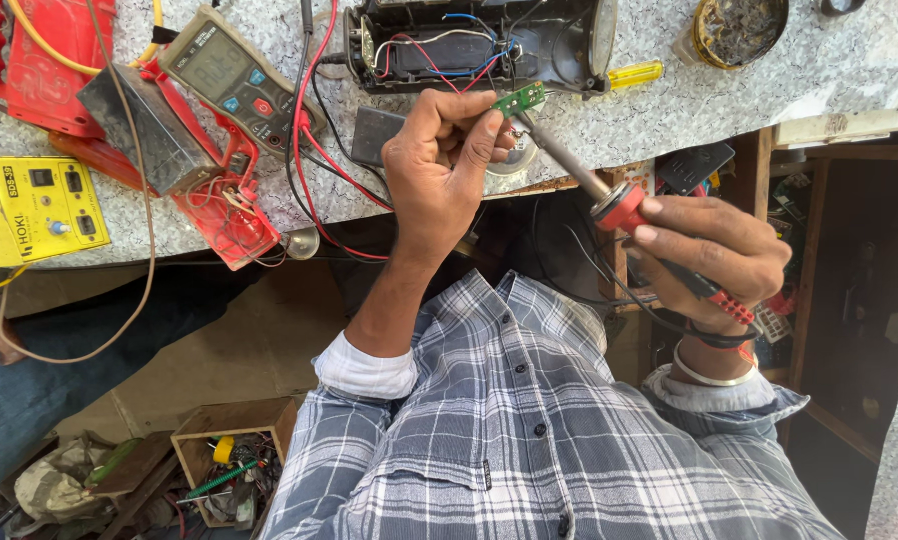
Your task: The person solders a small green circuit board using a soldering iron and solder wire. They repeatedly heat the board and apply solder to multiple points, then place the board into a black plastic housing.
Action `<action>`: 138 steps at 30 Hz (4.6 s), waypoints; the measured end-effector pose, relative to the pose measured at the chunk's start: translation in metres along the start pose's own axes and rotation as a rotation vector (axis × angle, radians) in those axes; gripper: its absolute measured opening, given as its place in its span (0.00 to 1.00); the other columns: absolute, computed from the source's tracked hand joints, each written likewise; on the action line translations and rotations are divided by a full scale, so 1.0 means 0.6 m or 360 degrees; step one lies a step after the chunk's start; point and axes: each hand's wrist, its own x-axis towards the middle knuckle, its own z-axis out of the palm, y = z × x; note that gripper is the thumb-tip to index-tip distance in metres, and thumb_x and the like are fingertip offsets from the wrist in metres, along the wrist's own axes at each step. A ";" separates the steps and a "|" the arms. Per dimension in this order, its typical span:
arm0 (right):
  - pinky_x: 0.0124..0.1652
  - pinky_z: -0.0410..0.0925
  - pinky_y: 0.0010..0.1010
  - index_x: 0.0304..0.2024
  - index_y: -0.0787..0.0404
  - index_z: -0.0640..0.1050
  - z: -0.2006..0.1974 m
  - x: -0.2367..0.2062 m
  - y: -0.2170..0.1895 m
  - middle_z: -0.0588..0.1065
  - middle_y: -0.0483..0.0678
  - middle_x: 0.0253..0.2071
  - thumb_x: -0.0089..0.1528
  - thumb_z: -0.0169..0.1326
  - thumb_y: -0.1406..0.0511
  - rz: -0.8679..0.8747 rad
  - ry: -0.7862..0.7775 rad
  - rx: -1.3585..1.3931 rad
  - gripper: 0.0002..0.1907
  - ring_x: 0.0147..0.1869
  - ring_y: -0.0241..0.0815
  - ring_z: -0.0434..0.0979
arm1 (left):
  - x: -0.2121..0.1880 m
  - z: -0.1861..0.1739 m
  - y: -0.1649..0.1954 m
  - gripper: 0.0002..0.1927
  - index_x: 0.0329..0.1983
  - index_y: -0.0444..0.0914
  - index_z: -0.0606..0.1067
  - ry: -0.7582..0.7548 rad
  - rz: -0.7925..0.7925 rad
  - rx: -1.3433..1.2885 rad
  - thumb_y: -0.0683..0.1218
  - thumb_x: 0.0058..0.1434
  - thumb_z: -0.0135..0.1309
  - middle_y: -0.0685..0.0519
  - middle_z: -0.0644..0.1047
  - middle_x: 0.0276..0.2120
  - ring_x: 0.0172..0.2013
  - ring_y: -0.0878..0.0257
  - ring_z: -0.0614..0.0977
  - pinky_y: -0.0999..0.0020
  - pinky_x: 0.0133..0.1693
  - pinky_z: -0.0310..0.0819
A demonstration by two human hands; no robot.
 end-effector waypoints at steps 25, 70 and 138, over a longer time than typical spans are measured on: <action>0.45 0.79 0.32 0.42 0.62 0.83 -0.012 -0.009 0.009 0.80 0.57 0.48 0.53 0.71 0.75 0.0075 0.0046 0.0165 0.15 0.47 0.50 0.86 | -0.003 0.001 0.000 0.05 0.49 0.31 0.76 0.0020 0.0022 -0.0014 0.36 0.72 0.57 0.50 0.81 0.39 0.41 0.67 0.86 0.73 0.44 0.87; 0.46 0.77 0.31 0.44 0.63 0.83 -0.001 0.001 -0.006 0.80 0.58 0.48 0.54 0.70 0.73 0.0089 0.0032 0.0039 0.16 0.50 0.50 0.84 | 0.000 0.001 0.011 0.09 0.53 0.31 0.78 0.0025 0.0021 0.0069 0.38 0.71 0.59 0.50 0.82 0.41 0.42 0.67 0.85 0.72 0.46 0.86; 0.48 0.78 0.30 0.43 0.62 0.83 -0.033 -0.033 0.031 0.81 0.56 0.46 0.56 0.73 0.72 0.0233 0.0127 0.0282 0.14 0.50 0.48 0.85 | 0.001 0.001 0.010 0.26 0.61 0.38 0.74 0.0023 0.0104 0.0365 0.29 0.61 0.61 0.55 0.81 0.43 0.40 0.72 0.84 0.77 0.43 0.84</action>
